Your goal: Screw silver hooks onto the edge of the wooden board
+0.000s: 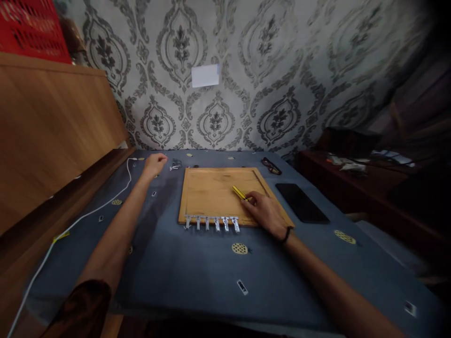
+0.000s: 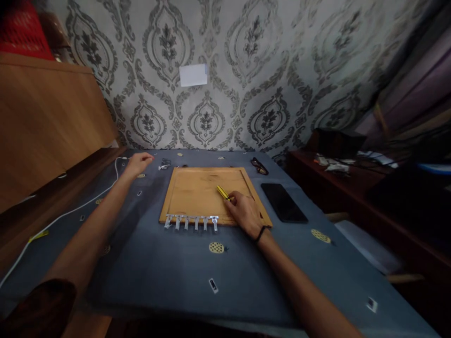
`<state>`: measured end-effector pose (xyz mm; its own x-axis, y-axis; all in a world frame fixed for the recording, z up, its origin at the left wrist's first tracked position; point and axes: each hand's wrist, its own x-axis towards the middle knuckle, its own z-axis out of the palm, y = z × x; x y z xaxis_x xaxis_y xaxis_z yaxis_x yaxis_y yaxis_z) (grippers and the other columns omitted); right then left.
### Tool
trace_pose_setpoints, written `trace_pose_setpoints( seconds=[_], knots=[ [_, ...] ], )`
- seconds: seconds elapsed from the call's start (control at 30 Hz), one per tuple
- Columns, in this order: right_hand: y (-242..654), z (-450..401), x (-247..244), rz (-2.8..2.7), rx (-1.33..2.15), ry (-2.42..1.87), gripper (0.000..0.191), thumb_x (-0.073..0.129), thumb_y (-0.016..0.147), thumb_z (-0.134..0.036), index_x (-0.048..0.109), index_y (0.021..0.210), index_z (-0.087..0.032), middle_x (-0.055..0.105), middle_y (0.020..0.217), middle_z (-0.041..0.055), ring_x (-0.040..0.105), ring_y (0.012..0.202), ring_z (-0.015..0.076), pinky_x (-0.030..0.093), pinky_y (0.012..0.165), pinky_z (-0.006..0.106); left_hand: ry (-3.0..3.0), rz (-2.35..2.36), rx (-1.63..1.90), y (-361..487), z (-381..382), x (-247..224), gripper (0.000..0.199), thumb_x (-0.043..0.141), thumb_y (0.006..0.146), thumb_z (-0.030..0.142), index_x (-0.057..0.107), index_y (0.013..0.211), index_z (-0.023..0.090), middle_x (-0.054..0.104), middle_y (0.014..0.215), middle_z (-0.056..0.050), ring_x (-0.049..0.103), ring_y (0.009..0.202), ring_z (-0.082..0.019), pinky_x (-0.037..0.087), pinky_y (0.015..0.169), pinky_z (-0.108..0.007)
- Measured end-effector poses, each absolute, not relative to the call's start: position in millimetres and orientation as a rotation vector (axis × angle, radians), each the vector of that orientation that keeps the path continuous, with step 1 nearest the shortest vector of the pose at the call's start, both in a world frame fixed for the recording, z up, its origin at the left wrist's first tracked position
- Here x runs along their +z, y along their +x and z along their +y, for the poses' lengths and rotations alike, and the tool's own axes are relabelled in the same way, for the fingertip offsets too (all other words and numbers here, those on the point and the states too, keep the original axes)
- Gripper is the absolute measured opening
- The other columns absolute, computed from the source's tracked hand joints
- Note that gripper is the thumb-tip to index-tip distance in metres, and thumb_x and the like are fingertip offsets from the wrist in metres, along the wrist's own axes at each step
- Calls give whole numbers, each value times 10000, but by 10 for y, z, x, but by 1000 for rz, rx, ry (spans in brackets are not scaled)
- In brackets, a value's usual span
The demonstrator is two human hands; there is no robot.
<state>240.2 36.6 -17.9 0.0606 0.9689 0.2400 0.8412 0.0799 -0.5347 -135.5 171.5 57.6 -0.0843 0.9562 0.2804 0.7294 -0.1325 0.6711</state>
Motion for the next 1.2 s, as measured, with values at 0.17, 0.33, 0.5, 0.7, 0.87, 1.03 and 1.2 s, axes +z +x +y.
trace_pose_setpoints(
  seconds=[0.17, 0.33, 0.5, 0.7, 0.87, 1.03, 1.2],
  knots=[
    [2495, 417, -320, -1776, 370, -1720, 318, 608, 874, -432, 735, 1043, -195, 720, 740, 25, 657, 658, 188, 418, 592, 292, 2033, 2008, 771, -1314, 2101, 175, 393, 665, 1005, 393, 627, 1329, 175, 643, 1344, -113, 668, 1150, -256, 596, 966, -472],
    [2553, 410, -365, -1768, 415, -1654, 330, 601, 887, -446, 744, 1055, -201, 722, 734, 26, 670, 646, 190, 441, 582, 297, 2147, 2081, 582, -1322, 2353, -62, 377, 662, 1008, 389, 630, 1326, 188, 642, 1345, -112, 667, 1152, -249, 595, 968, -462],
    [2555, 385, -372, -1759, 444, -1618, 295, 611, 890, -433, 744, 1034, -213, 719, 725, 24, 670, 637, 187, 446, 576, 294, 2228, 2119, 450, -1353, 2449, -213, 387, 672, 1002, 388, 627, 1329, 186, 644, 1339, -111, 668, 1154, -252, 596, 963, -461],
    [2558, 372, -367, -1765, 458, -1609, 264, 615, 893, -415, 739, 1013, -216, 733, 747, 31, 677, 653, 187, 464, 593, 296, 2334, 2106, 398, -1416, 2471, -238, 386, 662, 1008, 390, 627, 1329, 180, 643, 1343, -115, 668, 1149, -250, 595, 968, -470],
    [2561, 373, -363, -1781, 457, -1612, 278, 625, 892, -426, 742, 1026, -213, 746, 759, 32, 683, 660, 191, 467, 592, 299, 2446, 2011, 387, -1473, 2406, -214, 393, 665, 1006, 391, 625, 1328, 170, 647, 1331, -114, 672, 1140, -251, 598, 962, -473],
    [2567, 373, -355, -1802, 453, -1622, 257, 631, 885, -406, 744, 1005, -210, 756, 775, 37, 690, 677, 194, 468, 597, 300, 2549, 1926, 410, -1529, 2235, -190, 370, 661, 1009, 386, 636, 1311, 175, 650, 1333, -113, 669, 1149, -249, 592, 975, -474],
    [2568, 371, -345, -1811, 444, -1635, 271, 626, 879, -416, 742, 1011, -209, 742, 751, 34, 678, 659, 193, 458, 584, 296, 2600, 1879, 457, -1594, 2135, -199, 387, 663, 1009, 379, 623, 1337, 177, 657, 1316, -109, 675, 1143, -250, 594, 972, -474]
  ],
)
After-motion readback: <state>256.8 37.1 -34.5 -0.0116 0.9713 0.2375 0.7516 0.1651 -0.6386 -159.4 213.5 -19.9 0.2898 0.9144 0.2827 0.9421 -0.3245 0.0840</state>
